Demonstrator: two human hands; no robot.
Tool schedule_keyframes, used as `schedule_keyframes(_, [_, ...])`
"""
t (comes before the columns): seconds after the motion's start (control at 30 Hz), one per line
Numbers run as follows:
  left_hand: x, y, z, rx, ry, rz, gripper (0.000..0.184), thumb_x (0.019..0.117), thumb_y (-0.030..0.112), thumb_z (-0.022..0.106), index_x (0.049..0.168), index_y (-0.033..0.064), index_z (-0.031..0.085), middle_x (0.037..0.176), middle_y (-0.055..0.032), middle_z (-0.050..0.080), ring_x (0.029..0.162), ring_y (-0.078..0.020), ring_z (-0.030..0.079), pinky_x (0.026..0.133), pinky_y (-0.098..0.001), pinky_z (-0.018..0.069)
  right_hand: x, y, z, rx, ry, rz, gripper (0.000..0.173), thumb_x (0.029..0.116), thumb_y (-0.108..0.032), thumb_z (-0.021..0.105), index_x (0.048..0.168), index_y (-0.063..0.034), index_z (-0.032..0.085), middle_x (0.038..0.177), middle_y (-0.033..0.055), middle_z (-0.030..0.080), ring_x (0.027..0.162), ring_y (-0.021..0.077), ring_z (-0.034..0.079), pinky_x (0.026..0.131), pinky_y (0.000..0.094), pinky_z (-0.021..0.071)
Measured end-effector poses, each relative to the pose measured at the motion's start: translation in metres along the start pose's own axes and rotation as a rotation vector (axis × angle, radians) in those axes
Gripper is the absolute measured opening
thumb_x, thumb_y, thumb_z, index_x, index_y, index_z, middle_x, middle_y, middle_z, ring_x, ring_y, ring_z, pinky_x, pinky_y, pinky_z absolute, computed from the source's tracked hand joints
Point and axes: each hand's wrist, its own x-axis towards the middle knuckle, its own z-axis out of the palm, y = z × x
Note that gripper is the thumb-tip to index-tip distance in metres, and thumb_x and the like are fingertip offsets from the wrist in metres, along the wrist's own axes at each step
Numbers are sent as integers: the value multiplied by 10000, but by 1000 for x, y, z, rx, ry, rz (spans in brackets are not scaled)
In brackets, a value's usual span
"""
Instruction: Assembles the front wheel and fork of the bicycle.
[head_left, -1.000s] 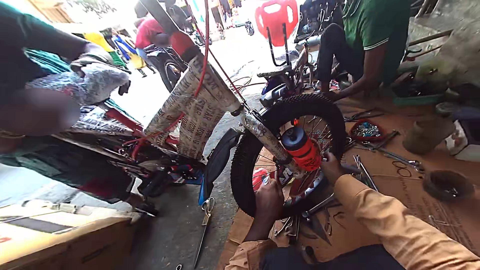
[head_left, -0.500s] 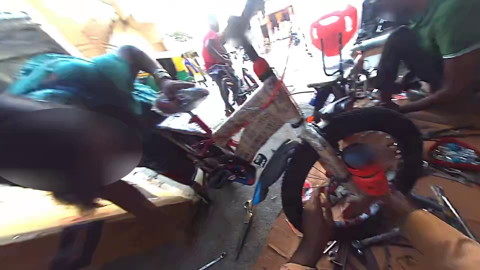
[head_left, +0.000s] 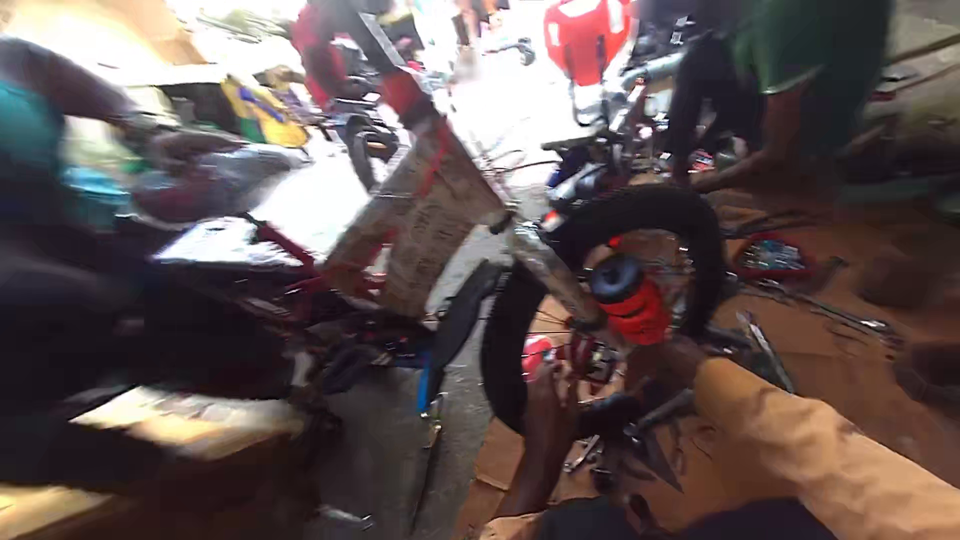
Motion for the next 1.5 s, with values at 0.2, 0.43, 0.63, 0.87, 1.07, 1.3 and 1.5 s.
schedule_keyframes(0.2, [-3,-6,9,-67,106,98,507,963,239,668,1374,-36,555,1305,-203,649,1208,-327,644,1037,-509,526,27,-18,3,-72,157,315,504,1029,-298,601,1404,24,505,1250,272,635,1123,393,644,970,574,522])
schedule_keyframes(0.43, [-2,-4,13,-6,154,185,589,962,248,649,1465,-17,500,1348,-207,630,1222,-362,632,1040,-532,513,32,-4,22,26,72,423,680,950,-220,703,1515,-33,373,1279,255,615,1101,383,655,911,561,561])
schedule_keyframes(0.63, [-19,8,40,109,-131,306,403,989,242,604,1363,98,648,1365,-128,646,1245,-287,634,1029,-469,532,23,-16,14,-53,-73,499,808,915,-152,713,1582,-121,256,1265,250,615,999,365,684,817,536,582])
schedule_keyframes(0.87, [-7,7,64,12,-260,186,551,1000,348,575,1497,115,514,1436,-100,595,1300,-253,589,1084,-467,488,20,-23,16,-341,-14,412,898,842,-208,778,1557,-35,263,1193,256,650,976,373,700,848,554,576])
schedule_keyframes(1.07, [-11,6,67,-112,-365,89,539,987,370,592,1484,168,533,1368,-89,643,1198,-242,654,1023,-479,532,29,-35,7,-454,263,278,686,843,-228,765,1429,-48,455,1194,254,664,1118,424,660,923,620,529])
schedule_keyframes(1.3, [-9,0,71,-209,-359,80,596,974,373,623,1504,128,500,1389,-120,623,1225,-231,643,1041,-456,534,40,-18,7,-381,327,181,727,864,-338,778,1429,-33,437,1145,196,695,1071,369,684,928,573,543])
schedule_keyframes(1.5, [-11,-4,70,-251,-342,85,578,973,335,628,1502,137,505,1381,-106,631,1215,-197,650,1027,-425,550,20,-17,-6,-339,-4,319,520,989,-387,658,1392,-69,568,1289,230,644,1188,380,632,1009,576,492])
